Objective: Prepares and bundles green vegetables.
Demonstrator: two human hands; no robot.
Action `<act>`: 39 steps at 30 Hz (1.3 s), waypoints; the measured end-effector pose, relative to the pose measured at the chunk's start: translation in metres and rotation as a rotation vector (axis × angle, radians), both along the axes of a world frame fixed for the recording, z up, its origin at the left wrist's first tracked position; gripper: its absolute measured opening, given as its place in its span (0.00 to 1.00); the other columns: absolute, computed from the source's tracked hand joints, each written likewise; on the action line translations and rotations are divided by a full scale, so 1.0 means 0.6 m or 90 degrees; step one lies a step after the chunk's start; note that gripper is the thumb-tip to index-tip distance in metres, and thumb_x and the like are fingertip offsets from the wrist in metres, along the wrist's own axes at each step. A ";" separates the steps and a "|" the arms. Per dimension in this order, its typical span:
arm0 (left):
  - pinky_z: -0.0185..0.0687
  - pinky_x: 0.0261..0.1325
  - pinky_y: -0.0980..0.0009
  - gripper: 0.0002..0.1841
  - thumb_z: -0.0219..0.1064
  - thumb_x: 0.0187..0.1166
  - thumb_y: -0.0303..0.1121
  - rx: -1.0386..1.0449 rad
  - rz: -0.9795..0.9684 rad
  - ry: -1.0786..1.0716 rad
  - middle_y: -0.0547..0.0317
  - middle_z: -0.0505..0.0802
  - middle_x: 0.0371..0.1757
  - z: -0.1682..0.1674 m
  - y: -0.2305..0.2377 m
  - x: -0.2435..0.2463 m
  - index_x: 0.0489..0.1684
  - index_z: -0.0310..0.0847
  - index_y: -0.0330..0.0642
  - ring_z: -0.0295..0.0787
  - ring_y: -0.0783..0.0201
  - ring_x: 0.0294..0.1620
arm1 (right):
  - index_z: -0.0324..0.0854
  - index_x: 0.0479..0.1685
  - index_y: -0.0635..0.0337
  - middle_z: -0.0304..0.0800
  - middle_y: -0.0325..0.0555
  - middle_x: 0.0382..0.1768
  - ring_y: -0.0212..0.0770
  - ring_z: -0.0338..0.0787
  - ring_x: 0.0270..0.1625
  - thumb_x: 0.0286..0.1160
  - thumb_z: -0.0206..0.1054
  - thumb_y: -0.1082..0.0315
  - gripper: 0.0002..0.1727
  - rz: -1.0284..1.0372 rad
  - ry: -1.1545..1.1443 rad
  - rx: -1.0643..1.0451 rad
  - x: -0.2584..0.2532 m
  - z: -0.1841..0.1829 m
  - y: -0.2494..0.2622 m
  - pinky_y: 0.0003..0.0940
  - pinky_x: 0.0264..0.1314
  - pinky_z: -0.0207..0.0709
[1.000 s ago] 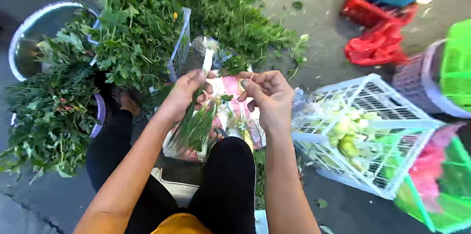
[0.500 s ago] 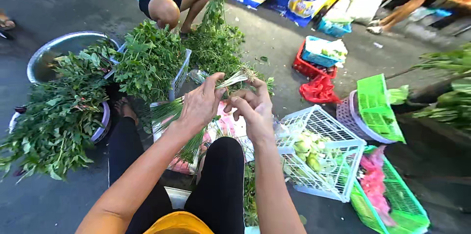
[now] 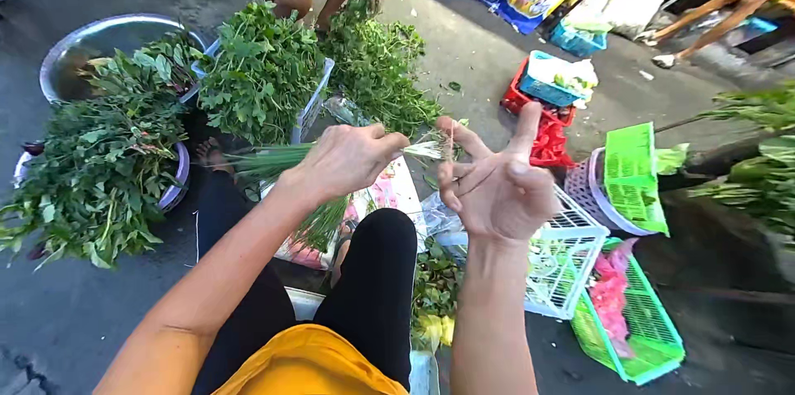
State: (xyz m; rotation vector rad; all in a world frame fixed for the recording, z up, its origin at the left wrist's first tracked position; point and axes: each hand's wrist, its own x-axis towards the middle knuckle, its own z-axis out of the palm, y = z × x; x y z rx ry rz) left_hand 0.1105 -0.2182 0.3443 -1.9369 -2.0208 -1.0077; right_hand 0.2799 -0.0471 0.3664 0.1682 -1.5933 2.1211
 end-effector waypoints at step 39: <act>0.78 0.39 0.74 0.17 0.51 0.93 0.34 0.128 -0.122 -0.475 0.59 0.88 0.38 -0.063 0.010 -0.004 0.64 0.82 0.34 0.81 0.73 0.34 | 0.76 0.68 0.66 0.86 0.56 0.54 0.33 0.78 0.19 0.64 0.63 0.36 0.43 0.133 -0.024 -0.602 -0.028 -0.056 -0.015 0.20 0.11 0.67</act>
